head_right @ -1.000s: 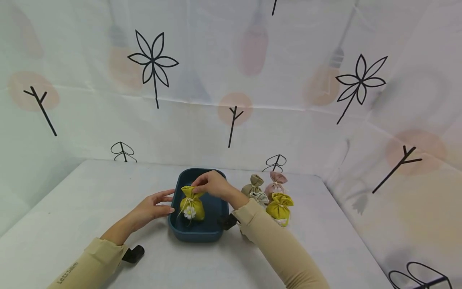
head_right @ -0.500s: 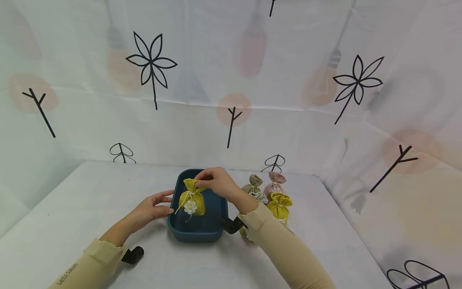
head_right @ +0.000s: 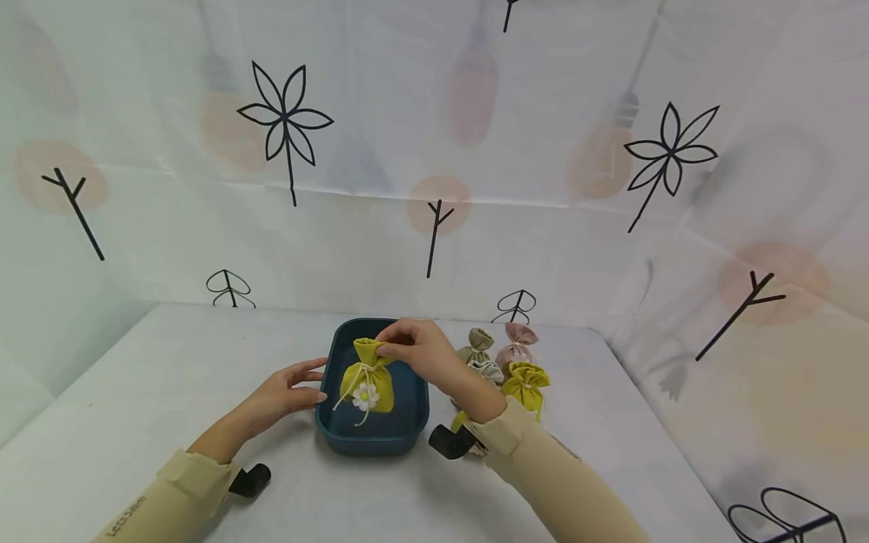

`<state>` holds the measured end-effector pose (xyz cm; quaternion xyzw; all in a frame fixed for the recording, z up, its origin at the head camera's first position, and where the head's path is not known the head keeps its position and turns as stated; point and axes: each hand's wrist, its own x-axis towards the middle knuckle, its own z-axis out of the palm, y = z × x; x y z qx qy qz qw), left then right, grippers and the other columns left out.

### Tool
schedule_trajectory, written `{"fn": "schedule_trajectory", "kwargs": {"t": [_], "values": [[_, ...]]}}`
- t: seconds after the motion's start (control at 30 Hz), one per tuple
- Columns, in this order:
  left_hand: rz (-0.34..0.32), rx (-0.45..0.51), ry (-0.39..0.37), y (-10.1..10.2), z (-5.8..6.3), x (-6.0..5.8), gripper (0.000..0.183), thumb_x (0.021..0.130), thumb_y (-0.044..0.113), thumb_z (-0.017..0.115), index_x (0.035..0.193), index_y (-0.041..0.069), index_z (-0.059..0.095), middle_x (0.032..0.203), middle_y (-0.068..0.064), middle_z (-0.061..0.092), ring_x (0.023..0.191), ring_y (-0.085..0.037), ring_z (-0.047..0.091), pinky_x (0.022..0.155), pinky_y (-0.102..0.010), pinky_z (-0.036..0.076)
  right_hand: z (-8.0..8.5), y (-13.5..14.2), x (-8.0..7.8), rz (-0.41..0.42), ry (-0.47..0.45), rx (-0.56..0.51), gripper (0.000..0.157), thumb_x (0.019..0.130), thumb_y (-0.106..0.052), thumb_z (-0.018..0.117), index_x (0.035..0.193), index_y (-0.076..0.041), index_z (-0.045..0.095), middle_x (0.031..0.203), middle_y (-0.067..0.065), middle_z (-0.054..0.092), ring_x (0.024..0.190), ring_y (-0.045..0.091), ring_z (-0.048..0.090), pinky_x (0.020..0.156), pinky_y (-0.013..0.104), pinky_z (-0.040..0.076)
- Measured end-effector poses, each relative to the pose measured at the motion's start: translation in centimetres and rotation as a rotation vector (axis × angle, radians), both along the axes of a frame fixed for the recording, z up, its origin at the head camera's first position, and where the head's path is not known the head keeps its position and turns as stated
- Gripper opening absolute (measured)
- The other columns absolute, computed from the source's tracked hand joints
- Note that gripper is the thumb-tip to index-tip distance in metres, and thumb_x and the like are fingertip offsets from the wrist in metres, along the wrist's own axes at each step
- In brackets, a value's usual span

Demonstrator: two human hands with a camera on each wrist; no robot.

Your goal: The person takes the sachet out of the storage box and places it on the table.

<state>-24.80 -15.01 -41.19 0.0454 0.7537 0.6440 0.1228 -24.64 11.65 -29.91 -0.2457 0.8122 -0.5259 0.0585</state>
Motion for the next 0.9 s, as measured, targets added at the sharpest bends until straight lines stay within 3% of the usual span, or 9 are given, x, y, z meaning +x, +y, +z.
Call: {"fn": "schedule_trajectory", "kwargs": {"t": [0.17,0.47,0.9], "values": [[0.008,-0.023,0.009,0.0,-0.1,0.0,0.069,0.078,0.016,0.075,0.14,0.014,0.043,0.127,-0.014,0.051,0.102,-0.022,0.059,0.083,-0.037,0.051,0.3,0.9,1.0,-0.006,0.025,-0.028,0.012,0.089,-0.007,0.062,0.098,-0.001,0.065,0.093,0.008,0.063,0.083,0.021,0.061,0.083,0.044,0.051],[-0.005,0.019,0.021,0.0,-0.1,0.1,0.071,0.078,0.012,0.075,0.14,0.012,0.042,0.127,-0.016,0.049,0.103,-0.023,0.059,0.083,-0.037,0.051,-0.1,2.9,2.3,-0.013,-0.014,-0.07,0.011,0.089,-0.008,0.063,0.098,-0.002,0.064,0.095,0.009,0.063,0.085,0.021,0.06,0.075,0.026,0.052],[-0.001,0.004,0.019,0.1,0.0,0.1,0.069,0.079,0.011,0.074,0.14,0.012,0.042,0.127,-0.016,0.049,0.102,-0.023,0.059,0.084,-0.037,0.051,-1.1,5.3,4.4,-0.058,0.017,-0.134,0.009,0.088,-0.001,0.061,0.096,0.002,0.063,0.093,0.012,0.06,0.082,0.02,0.06,0.074,0.028,0.053]]}}
